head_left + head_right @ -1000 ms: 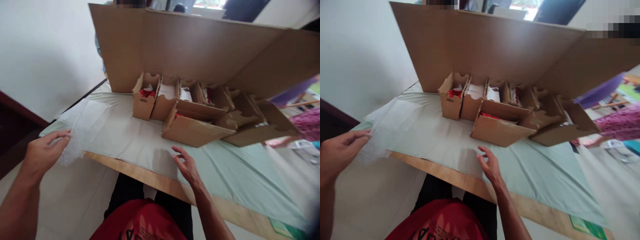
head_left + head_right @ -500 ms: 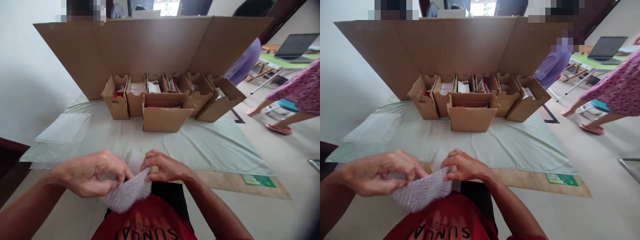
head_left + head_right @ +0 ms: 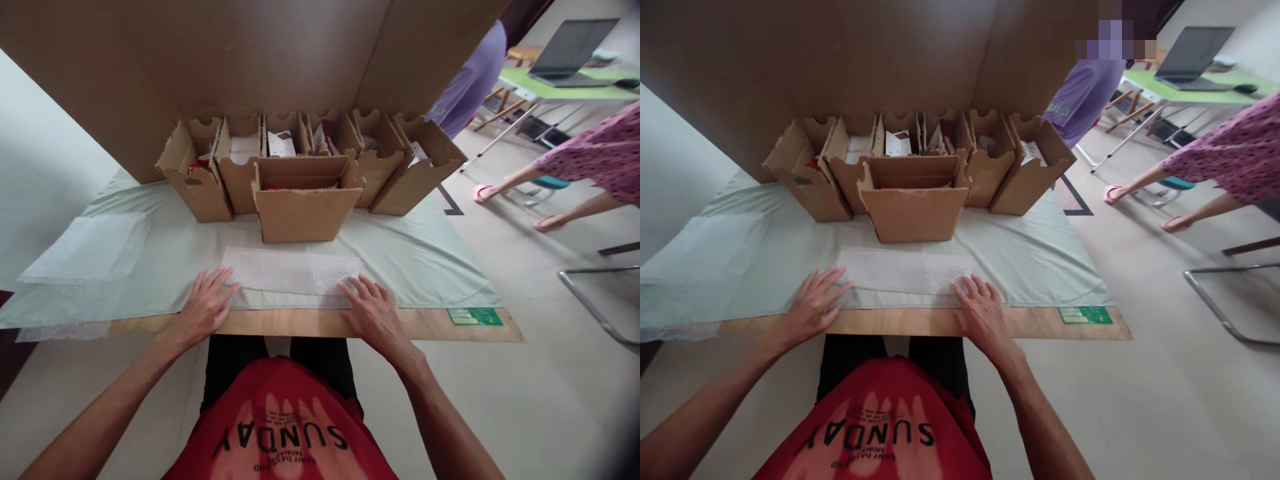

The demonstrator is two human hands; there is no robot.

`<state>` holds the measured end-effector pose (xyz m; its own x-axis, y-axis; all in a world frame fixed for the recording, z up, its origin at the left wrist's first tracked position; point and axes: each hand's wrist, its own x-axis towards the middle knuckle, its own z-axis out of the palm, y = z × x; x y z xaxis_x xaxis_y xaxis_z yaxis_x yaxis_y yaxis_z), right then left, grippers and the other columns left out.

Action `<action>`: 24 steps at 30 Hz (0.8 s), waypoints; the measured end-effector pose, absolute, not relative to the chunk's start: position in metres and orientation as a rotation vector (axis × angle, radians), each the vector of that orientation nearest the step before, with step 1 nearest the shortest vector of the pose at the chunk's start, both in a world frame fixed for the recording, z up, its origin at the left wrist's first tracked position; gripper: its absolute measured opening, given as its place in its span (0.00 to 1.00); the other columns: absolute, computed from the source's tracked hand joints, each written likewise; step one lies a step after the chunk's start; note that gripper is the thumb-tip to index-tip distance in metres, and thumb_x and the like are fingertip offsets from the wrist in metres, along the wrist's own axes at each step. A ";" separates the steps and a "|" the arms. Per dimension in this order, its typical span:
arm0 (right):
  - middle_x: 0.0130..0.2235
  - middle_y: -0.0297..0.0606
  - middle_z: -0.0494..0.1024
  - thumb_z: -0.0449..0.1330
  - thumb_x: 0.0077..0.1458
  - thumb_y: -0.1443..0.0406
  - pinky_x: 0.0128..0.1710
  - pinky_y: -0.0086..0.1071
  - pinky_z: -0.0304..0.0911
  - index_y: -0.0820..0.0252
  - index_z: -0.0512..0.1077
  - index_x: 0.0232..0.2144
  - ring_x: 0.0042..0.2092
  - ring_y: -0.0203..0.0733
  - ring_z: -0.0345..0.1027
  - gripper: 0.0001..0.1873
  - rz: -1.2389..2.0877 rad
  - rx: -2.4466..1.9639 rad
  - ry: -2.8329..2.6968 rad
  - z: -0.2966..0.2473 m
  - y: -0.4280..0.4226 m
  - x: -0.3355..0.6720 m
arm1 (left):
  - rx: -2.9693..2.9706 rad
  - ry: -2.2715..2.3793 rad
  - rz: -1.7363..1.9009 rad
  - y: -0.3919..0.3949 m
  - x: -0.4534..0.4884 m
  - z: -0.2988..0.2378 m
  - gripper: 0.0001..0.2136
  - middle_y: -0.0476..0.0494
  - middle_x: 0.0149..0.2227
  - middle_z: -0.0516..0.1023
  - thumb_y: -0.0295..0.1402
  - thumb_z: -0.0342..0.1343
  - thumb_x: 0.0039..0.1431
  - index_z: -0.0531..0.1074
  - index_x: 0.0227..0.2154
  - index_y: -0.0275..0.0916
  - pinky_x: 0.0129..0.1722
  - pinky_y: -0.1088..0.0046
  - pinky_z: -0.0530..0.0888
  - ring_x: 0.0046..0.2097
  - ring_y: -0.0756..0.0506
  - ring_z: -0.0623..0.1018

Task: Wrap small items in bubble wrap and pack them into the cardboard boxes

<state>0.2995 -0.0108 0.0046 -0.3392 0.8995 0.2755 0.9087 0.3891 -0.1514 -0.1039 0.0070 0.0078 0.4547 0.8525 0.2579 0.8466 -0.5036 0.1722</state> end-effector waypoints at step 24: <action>0.54 0.48 0.78 0.57 0.64 0.67 0.50 0.43 0.54 0.59 0.75 0.41 0.49 0.52 0.69 0.06 -0.087 -1.613 -2.298 -0.012 0.061 0.296 | 2.746 1.746 -0.012 0.089 -0.057 0.014 0.14 0.30 0.44 0.79 0.32 0.58 0.58 0.78 0.47 0.37 0.56 0.47 0.69 0.51 0.30 0.75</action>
